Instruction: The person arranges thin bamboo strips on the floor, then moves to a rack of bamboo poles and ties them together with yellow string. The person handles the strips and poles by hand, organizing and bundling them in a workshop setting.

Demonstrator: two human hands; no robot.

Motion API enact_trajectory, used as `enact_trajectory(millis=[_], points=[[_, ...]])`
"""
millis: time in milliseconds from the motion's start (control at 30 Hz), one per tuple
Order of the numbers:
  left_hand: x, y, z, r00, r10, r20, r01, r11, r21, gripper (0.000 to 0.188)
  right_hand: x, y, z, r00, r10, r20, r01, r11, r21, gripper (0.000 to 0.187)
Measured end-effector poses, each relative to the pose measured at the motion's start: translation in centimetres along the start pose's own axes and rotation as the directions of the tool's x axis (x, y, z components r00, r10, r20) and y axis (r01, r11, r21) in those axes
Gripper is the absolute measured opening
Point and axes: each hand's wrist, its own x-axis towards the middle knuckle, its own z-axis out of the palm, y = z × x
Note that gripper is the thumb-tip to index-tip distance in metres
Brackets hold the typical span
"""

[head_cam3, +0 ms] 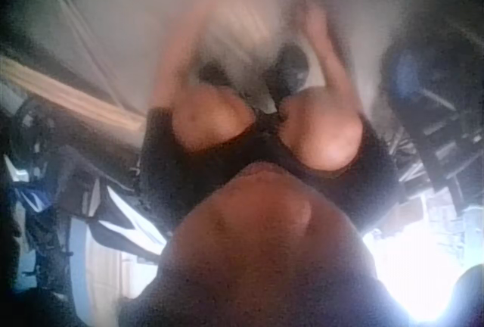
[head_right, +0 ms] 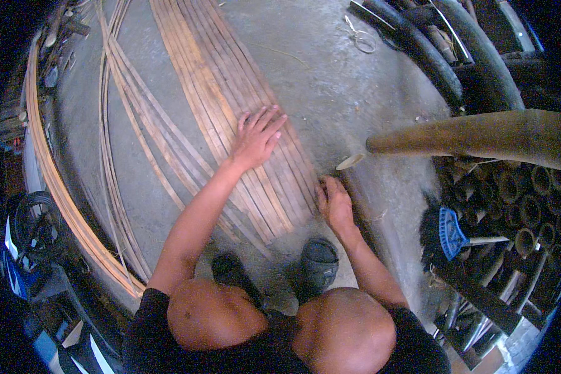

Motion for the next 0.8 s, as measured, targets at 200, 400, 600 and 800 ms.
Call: enact_trajectory(millis=[200, 400, 600, 800], points=[[0.0, 0.2, 0.0, 1.0, -0.006, -0.005, 0.006, 1.0, 0.022, 0.045, -0.2, 0.7, 0.1, 1.0, -0.014, -0.002, 0.014, 0.999, 0.047, 0.025], [-0.1, 0.1, 0.1, 1.0, 0.003, -0.023, -0.003, 1.0, 0.015, 0.045, -0.1, -0.2, -0.5, 1.0, 0.028, 0.012, -0.029, 0.995, 0.09, 0.023], [-0.2, 0.1, 0.0, 0.998, 0.032, -0.047, -0.03, 0.999, 0.037, 0.045, -0.3, 0.5, -0.7, 0.995, -0.097, -0.011, 0.097, 0.995, 0.029, 0.019], [-0.2, 0.7, -0.2, 0.999, 0.006, -0.039, -0.003, 0.997, 0.071, 0.046, -0.2, -0.8, -0.8, 1.0, -0.029, 0.004, 0.029, 0.996, 0.09, 0.023]])
